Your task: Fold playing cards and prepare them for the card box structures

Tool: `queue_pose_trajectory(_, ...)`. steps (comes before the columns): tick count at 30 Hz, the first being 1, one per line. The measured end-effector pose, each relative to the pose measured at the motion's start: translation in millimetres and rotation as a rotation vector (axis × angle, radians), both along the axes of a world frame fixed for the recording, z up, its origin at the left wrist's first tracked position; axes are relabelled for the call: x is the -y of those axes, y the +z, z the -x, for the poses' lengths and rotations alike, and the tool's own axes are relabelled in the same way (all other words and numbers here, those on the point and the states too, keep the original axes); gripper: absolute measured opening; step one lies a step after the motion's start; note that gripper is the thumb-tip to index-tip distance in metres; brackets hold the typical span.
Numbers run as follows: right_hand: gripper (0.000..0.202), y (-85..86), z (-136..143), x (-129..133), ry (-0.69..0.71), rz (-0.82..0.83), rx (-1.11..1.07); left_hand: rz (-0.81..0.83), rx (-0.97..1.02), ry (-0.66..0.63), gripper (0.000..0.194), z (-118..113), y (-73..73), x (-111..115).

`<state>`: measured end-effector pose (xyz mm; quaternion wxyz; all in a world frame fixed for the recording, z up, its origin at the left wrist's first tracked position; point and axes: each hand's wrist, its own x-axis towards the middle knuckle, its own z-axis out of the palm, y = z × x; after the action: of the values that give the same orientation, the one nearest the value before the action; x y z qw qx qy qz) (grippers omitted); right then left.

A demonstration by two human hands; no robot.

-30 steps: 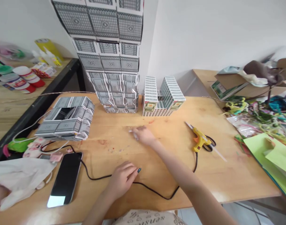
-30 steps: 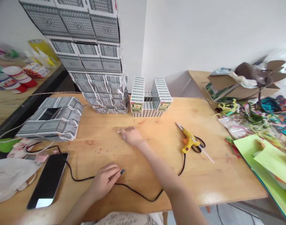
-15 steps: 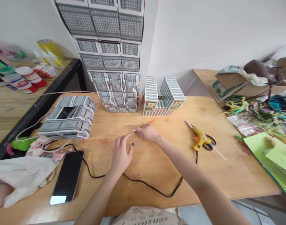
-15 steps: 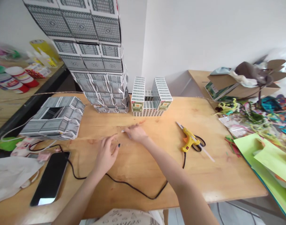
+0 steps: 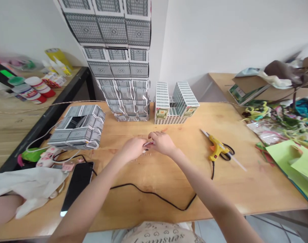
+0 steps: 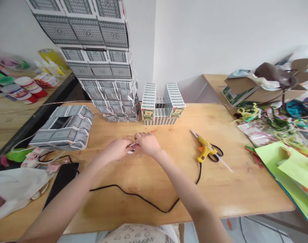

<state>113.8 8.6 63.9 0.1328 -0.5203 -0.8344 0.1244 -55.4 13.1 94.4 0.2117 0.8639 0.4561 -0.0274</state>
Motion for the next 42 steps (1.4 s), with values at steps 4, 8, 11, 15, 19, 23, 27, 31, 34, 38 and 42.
queue_pose_trajectory(4, 0.034, 3.6, 8.2, 33.4, -0.05, 0.119, -0.189, -0.041, -0.16, 0.138, 0.022, 45.2, 16.6, -0.1)
queue_pose_trajectory(8, 0.038, -5.6, 32.1, 83.2, 0.157, 0.26, -0.084, -0.308, -0.502, 0.455, 0.03, 79.0, 15.5, 3.0)
queue_pose_trajectory(11, 0.041, -16.7, 54.1, 110.2, 0.362, 0.312, -0.001, -0.313, -0.593, 0.493, 0.035, 82.2, -3.7, 5.7)
queue_pose_trajectory(15, 0.032, -25.9, 69.8, 121.8, 0.361, 0.282, 0.064, -0.253, -0.582, 0.472, 0.032, 78.7, -27.1, 4.0)
queue_pose_trajectory(19, 0.024, -27.2, 70.2, 122.1, 0.362, 0.273, 0.072, -0.274, -0.562, 0.411, 0.034, 80.3, -29.5, 3.0)
queue_pose_trajectory(23, 0.021, -26.8, 68.6, 122.7, 0.385, 0.282, 0.055, -0.286, -0.568, 0.45, 0.035, 83.2, -27.1, 5.9)
queue_pose_trajectory(27, 0.02, -27.6, 69.9, 124.4, 0.389, 0.282, 0.046, -0.155, -0.527, 0.527, 0.036, 84.5, -32.0, 3.8)
queue_pose_trajectory(31, 0.019, -28.0, 70.3, 126.1, 0.381, 0.279, 0.044, -0.075, -0.485, 0.516, 0.039, 80.8, -36.8, 2.4)
queue_pose_trajectory(34, 0.019, -29.2, 69.7, 127.9, 0.382, 0.281, 0.039, -0.029, -0.428, 0.479, 0.04, 65.1, -39.5, 6.6)
queue_pose_trajectory(38, 0.02, -32.1, 70.1, 132.2, 0.363, 0.276, 0.032, 0.012, -0.316, 0.388, 0.039, 16.7, -47.4, 13.8)
queue_pose_trajectory(42, 0.019, -32.3, 70.0, 137.0, 0.349, 0.29, 0.034, 0.022, -0.205, 0.327, 0.034, -23.2, -53.1, 12.5)
